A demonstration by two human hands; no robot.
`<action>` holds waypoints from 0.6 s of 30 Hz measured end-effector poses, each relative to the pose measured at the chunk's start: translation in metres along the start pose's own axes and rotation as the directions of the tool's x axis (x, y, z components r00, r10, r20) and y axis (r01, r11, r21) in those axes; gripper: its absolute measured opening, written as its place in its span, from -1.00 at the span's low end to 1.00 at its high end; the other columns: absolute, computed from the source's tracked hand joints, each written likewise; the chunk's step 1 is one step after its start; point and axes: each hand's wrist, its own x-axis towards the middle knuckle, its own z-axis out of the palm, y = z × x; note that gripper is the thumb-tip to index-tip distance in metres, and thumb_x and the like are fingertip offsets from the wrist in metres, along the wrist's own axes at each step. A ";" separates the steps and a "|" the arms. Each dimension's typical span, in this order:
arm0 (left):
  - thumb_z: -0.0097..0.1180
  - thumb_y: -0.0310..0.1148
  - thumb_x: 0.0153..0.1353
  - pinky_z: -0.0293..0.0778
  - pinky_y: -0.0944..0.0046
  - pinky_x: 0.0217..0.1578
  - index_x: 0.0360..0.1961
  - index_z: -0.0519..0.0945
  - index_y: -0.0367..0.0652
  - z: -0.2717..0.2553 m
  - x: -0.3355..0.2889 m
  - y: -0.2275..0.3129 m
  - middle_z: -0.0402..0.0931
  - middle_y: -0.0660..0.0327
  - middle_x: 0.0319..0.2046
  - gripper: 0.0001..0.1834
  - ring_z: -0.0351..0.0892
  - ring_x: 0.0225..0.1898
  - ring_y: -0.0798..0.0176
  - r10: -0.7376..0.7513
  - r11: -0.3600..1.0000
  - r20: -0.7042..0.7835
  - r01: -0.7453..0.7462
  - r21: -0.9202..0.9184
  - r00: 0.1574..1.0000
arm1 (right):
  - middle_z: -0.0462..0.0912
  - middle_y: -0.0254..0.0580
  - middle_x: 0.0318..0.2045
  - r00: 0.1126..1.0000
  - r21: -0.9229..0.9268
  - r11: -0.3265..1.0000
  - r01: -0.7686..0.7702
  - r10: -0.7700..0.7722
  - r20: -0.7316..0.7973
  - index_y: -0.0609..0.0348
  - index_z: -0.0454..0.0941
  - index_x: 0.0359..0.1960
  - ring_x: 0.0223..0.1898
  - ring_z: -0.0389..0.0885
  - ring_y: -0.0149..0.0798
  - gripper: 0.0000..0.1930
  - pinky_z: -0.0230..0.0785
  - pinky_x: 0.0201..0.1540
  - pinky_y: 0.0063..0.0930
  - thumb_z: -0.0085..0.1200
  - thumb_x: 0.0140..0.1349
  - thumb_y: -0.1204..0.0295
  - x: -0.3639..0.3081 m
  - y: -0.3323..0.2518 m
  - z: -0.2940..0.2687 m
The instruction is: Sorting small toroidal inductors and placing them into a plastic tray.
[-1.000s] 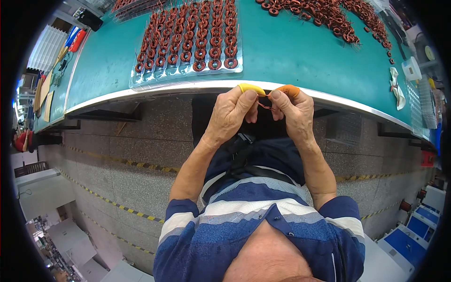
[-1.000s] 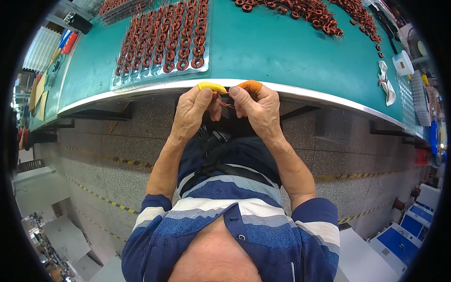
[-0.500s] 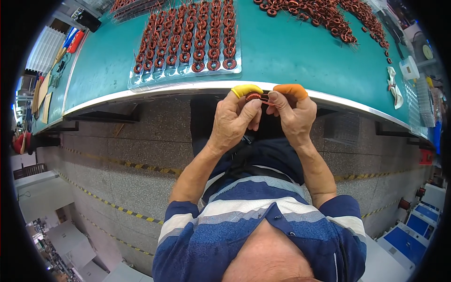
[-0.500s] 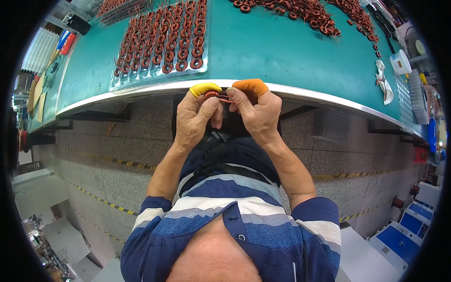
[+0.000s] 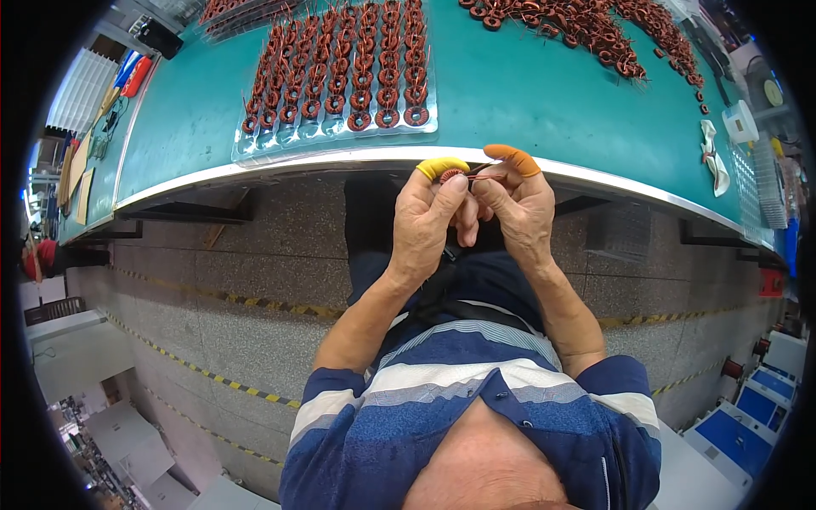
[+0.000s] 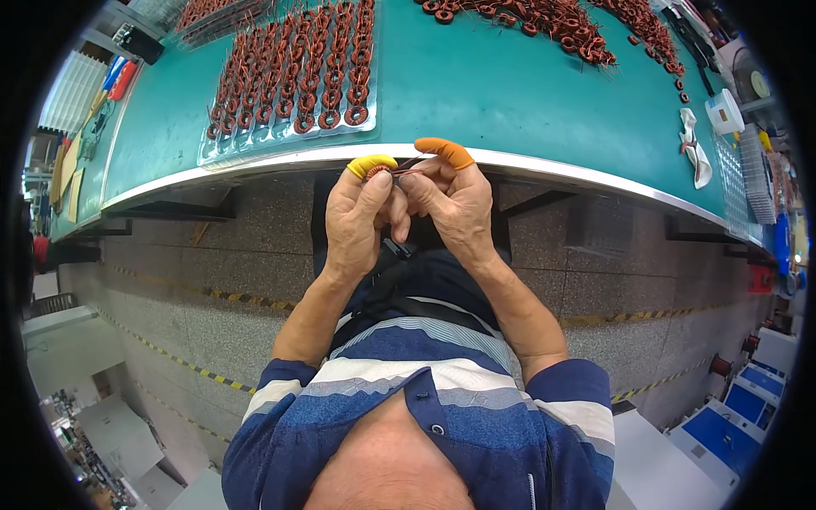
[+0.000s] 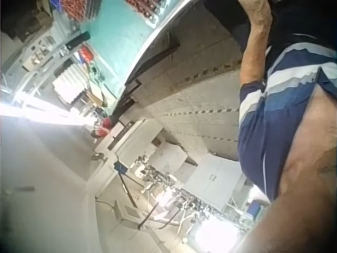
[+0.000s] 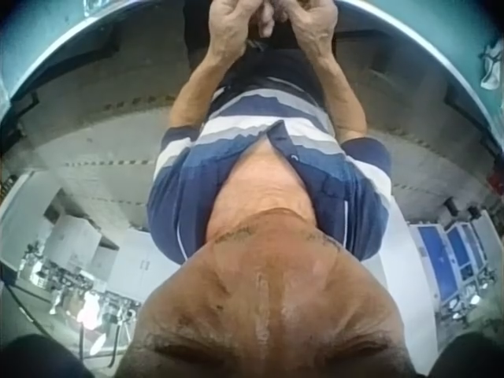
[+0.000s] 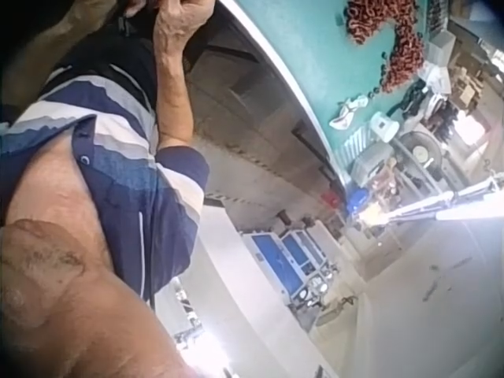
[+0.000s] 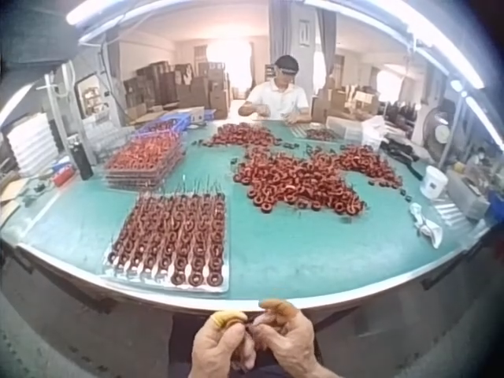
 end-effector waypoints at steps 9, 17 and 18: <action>-0.03 -0.34 0.35 0.30 0.48 -0.73 -0.13 0.44 -0.26 0.006 -0.005 -0.002 0.35 0.26 -0.62 -0.80 0.31 -0.68 0.44 0.004 0.996 -0.063 -0.009 -0.084 0.998 | 0.63 -0.31 -0.49 0.973 -0.213 0.960 0.180 -0.205 -0.102 0.31 0.56 -0.22 -0.52 0.55 -0.53 -0.86 0.42 -0.48 -0.70 0.16 0.21 0.54 -0.011 -0.003 0.009; -0.07 -0.33 0.36 0.29 0.50 -0.74 -0.11 0.46 -0.25 0.011 0.002 0.007 0.34 0.27 -0.64 -0.79 0.26 -0.72 0.47 -0.074 0.988 -0.086 0.062 -0.140 0.994 | 0.62 -0.34 -0.46 0.987 -0.019 0.990 0.138 -0.139 -0.075 0.27 0.58 -0.17 -0.49 0.54 -0.54 -0.85 0.39 -0.43 -0.71 0.13 0.25 0.51 -0.003 -0.002 0.003; -0.07 -0.33 0.36 0.30 0.49 -0.73 -0.11 0.45 -0.25 0.013 0.002 0.008 0.34 0.26 -0.63 -0.79 0.27 -0.72 0.46 -0.078 0.988 -0.096 0.064 -0.137 0.992 | 0.62 -0.34 -0.46 0.984 -0.048 0.983 0.175 -0.176 -0.024 0.26 0.58 -0.17 -0.49 0.53 -0.55 -0.85 0.37 -0.44 -0.72 0.12 0.26 0.49 -0.002 0.000 -0.001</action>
